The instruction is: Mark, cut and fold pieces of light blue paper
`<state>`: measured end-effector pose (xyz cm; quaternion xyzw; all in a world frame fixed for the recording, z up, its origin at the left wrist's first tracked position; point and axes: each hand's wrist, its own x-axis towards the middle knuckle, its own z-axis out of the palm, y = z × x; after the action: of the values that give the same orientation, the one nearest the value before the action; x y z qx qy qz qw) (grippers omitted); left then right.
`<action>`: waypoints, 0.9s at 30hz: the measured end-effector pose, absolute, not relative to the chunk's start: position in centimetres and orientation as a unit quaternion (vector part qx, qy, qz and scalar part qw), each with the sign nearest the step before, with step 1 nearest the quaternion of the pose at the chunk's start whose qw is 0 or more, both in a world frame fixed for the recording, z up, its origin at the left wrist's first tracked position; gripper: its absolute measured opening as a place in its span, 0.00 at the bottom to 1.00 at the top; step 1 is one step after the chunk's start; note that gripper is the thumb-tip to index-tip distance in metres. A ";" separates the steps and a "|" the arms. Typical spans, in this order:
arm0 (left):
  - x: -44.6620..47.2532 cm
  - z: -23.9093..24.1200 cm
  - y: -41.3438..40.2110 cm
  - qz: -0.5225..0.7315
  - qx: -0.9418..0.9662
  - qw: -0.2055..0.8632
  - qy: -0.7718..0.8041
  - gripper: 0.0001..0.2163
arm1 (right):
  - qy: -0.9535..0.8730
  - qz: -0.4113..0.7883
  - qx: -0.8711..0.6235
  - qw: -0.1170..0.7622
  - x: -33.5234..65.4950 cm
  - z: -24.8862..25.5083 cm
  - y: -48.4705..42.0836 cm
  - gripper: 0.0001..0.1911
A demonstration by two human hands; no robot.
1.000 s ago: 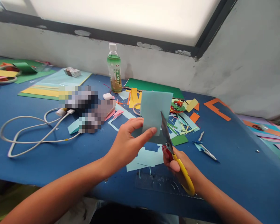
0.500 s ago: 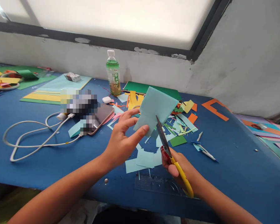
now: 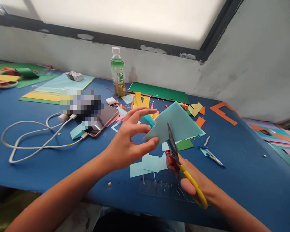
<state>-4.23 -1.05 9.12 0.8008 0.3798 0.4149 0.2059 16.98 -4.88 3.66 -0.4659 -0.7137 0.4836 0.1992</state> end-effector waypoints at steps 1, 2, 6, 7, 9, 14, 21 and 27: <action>-4.3 9.2 -1.1 0.413 0.802 0.204 0.379 0.05 | -0.717 0.478 -0.467 0.198 17.0 3.7 -4.9 0.39; -4.3 9.2 -1.1 0.411 0.804 0.204 0.377 0.05 | -0.720 0.472 -0.469 0.196 17.0 3.6 -4.9 0.39; -4.6 9.3 -1.0 0.403 0.811 0.209 0.369 0.05 | -0.729 0.456 -0.468 0.204 17.1 3.3 -4.7 0.36; -4.7 9.3 -1.0 0.401 0.813 0.210 0.367 0.05 | -0.731 0.454 -0.467 0.204 17.1 3.3 -4.6 0.35; -4.8 9.4 -1.0 0.397 0.816 0.215 0.361 0.05 | -0.736 0.448 -0.468 0.198 17.1 3.5 -4.5 0.33; -5.0 9.5 -0.9 0.396 0.815 0.233 0.352 0.06 | -0.744 0.447 -0.460 0.188 17.4 3.9 -4.5 0.32; -5.2 9.6 -0.8 0.389 0.814 0.244 0.356 0.07 | -0.723 0.497 -0.443 0.185 18.0 3.5 -4.5 0.38; -5.2 9.7 -0.8 0.383 0.814 0.248 0.361 0.07 | -0.729 0.498 -0.438 0.171 18.2 4.0 -4.6 0.39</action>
<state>-5.16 -0.75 9.72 0.8136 0.3606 0.3825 0.2482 18.20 -4.59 3.97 -0.4380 -0.7288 0.4976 0.1713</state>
